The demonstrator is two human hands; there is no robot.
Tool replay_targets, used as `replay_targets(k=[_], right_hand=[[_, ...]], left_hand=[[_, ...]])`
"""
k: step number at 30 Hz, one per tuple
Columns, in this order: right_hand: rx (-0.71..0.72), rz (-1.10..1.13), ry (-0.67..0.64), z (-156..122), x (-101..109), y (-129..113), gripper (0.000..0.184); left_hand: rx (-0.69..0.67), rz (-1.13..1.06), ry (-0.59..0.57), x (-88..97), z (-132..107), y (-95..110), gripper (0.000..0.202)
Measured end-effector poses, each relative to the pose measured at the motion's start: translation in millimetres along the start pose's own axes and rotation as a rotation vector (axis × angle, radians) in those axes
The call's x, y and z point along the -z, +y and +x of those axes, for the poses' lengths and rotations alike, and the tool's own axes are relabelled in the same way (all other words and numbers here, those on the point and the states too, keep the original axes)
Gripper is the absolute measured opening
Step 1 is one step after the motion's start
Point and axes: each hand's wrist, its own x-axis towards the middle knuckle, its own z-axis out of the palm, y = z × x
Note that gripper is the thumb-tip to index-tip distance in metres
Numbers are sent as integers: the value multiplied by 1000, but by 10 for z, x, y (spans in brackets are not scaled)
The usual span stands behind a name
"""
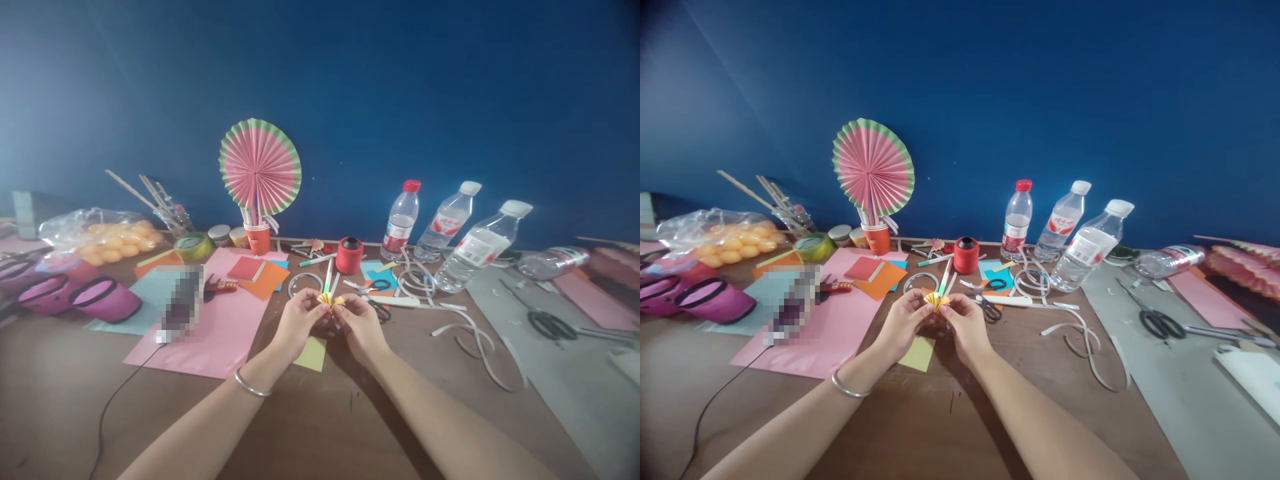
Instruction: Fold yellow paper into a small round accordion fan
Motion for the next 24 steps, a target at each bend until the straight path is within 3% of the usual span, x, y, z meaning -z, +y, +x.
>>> replay_targets(k=[14, 24], right_hand=[[-4, -150, 95, -12, 10, 2, 16], [-15, -181, 92, -10, 18, 10, 18]], left_hand=[[-77, 49, 86, -29, -16, 20, 30], [-89, 196, 109, -47, -31, 20, 17]])
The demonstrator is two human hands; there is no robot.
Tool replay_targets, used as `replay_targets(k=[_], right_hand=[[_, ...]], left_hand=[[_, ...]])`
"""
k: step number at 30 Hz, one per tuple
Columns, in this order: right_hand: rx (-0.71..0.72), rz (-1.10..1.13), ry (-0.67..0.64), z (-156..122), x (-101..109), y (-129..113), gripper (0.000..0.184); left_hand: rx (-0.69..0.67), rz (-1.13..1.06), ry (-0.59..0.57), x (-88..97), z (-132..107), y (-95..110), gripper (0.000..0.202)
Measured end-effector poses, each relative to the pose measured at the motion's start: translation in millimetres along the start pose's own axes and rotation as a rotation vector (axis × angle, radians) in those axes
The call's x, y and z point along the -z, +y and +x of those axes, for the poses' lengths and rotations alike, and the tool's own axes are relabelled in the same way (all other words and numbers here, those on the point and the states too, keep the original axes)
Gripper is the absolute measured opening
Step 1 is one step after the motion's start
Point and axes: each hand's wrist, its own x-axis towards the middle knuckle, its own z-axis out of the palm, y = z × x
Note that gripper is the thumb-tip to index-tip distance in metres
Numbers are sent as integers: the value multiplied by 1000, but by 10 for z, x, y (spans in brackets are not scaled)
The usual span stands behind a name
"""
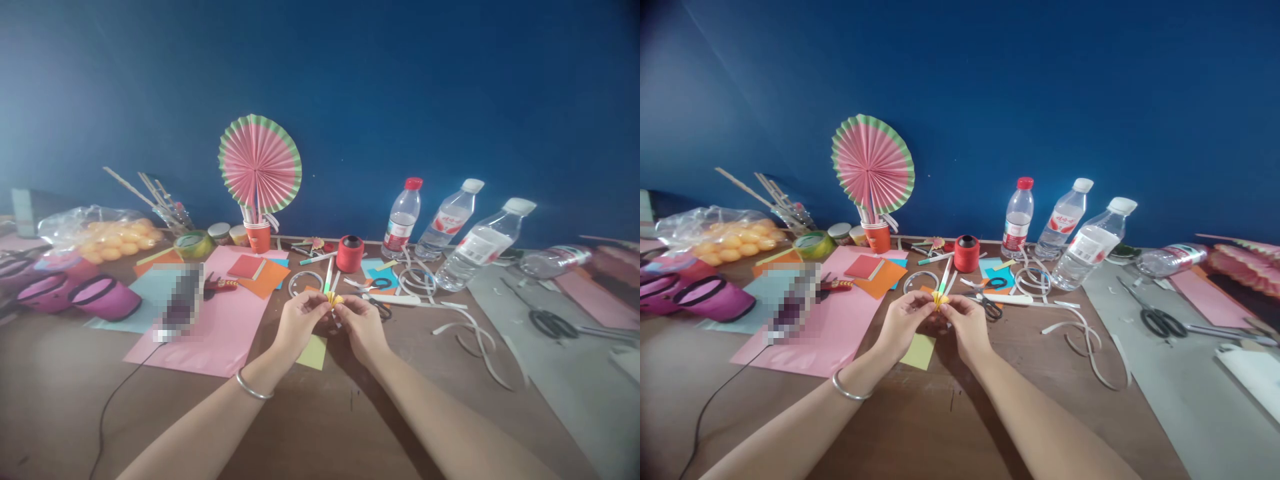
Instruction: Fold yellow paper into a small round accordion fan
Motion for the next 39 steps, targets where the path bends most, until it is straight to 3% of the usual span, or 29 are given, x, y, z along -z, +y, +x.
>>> replay_targets(k=[5, 14, 18, 23, 27, 39], right_hand=[[8, 22, -26, -12, -9, -12, 18], [32, 56, 7, 25, 24, 27, 18], [50, 87, -7, 16, 20, 29, 15], [73, 102, -14, -21, -7, 14, 14], [52, 125, -37, -48, -29, 2, 14], [57, 219, -68, -97, -84, -29, 11]], left_hand=[[-51, 40, -25, 9, -4, -8, 16], [-3, 9, -73, 16, -10, 15, 21], [-117, 107, -50, 12, -36, 8, 23], [-315, 390, 46, 24, -81, 48, 12], [-420, 452, 64, 12, -111, 93, 11], [-483, 420, 112, -14, -146, 153, 7]])
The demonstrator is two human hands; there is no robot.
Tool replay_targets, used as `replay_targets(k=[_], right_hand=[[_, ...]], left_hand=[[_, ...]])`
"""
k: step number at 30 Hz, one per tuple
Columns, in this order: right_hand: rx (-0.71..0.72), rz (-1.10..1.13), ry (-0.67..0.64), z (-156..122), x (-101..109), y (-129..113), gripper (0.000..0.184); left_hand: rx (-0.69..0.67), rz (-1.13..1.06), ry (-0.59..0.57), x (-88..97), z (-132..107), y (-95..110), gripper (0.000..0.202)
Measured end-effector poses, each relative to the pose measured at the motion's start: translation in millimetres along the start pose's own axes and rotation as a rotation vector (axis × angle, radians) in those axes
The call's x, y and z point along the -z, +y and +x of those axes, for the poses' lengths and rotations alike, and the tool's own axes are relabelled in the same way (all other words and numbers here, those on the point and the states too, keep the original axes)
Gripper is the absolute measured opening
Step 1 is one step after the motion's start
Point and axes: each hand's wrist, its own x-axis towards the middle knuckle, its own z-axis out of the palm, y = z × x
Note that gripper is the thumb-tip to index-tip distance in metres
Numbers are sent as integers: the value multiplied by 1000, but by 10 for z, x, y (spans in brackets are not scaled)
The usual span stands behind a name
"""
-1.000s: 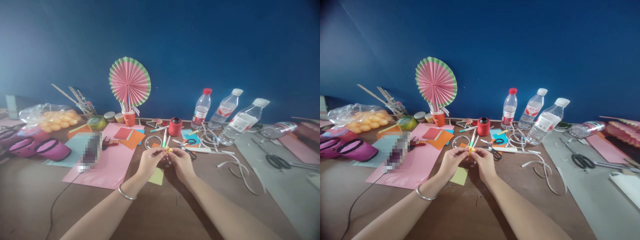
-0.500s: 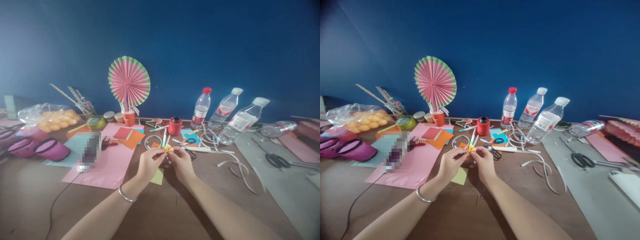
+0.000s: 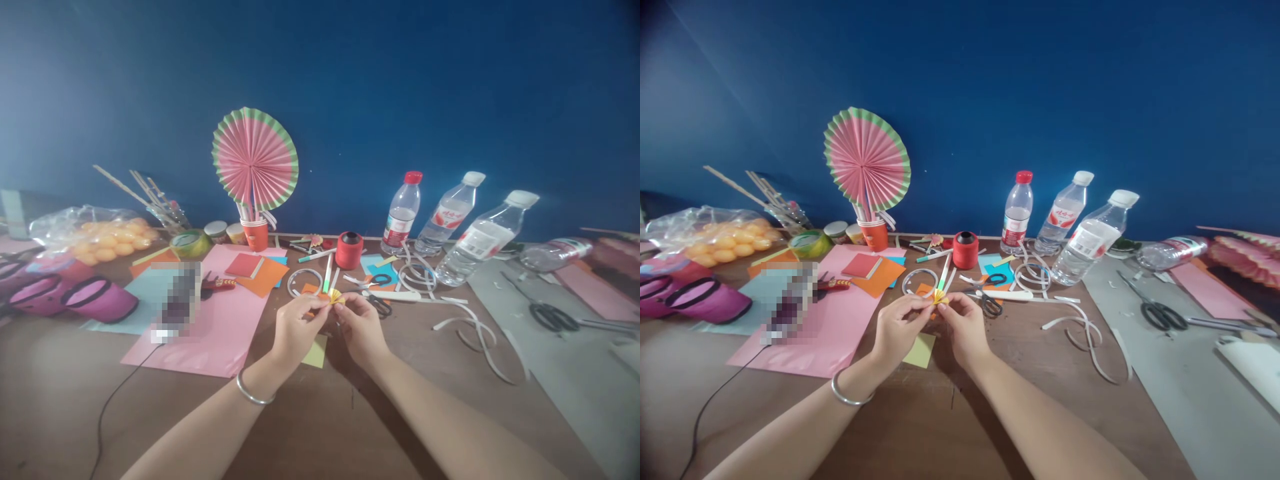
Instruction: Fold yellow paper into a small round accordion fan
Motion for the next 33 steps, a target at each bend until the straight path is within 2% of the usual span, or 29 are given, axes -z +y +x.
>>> replay_targets(k=[10, 18, 33], right_hand=[[-29, 46, -8, -9, -8, -17, 10], [-29, 3, 10, 24, 24, 19, 12], [-10, -59, 74, 38, 35, 44, 10]], left_hand=[[-39, 8, -15, -3, 0, -20, 8], [-8, 18, -106, -17, 4, -38, 14], [-127, 117, -85, 1, 22, -76, 14]])
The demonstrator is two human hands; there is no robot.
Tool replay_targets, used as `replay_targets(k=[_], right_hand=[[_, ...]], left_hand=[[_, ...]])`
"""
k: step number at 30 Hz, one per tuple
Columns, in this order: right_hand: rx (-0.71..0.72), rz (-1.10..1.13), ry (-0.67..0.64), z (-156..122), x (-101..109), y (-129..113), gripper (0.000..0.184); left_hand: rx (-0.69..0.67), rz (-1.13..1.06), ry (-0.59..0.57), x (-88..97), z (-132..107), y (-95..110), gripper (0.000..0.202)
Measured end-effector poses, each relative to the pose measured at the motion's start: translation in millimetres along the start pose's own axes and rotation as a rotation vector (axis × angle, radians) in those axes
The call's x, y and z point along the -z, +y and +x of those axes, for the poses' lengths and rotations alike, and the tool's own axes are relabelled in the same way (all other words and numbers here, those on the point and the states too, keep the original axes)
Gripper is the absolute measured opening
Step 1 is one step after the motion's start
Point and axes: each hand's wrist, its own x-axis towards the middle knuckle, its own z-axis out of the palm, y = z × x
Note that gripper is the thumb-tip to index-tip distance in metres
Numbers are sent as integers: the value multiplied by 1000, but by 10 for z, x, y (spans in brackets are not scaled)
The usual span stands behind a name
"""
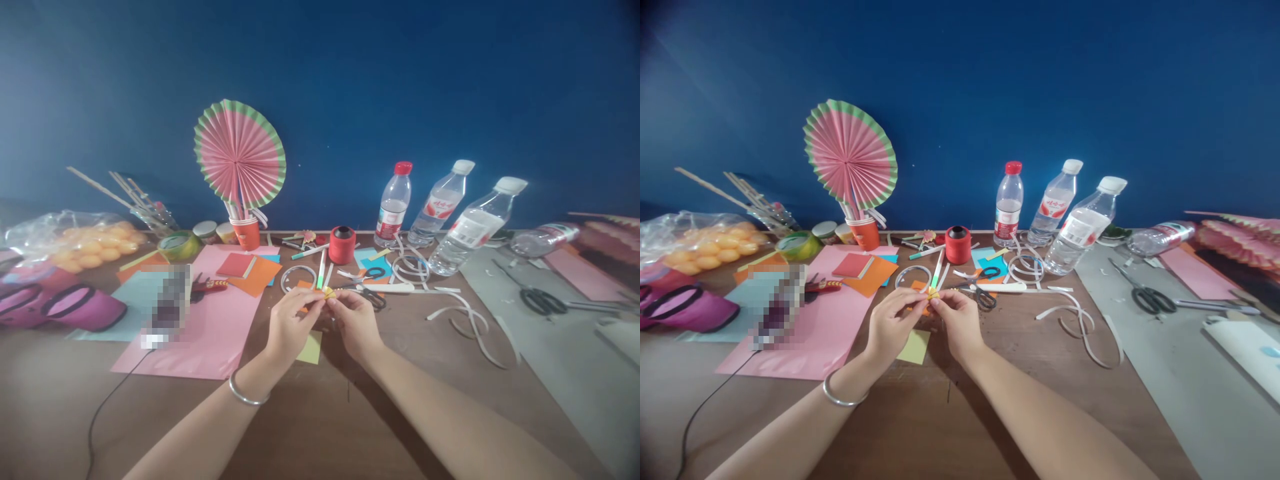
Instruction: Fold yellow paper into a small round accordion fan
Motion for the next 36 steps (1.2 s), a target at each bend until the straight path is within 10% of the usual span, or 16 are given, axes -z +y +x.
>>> replay_targets(k=[36], right_hand=[[0, -44, 36, 23, 29, 14, 15]], left_hand=[[38, 57, -67, -18, 1, -35, 17]])
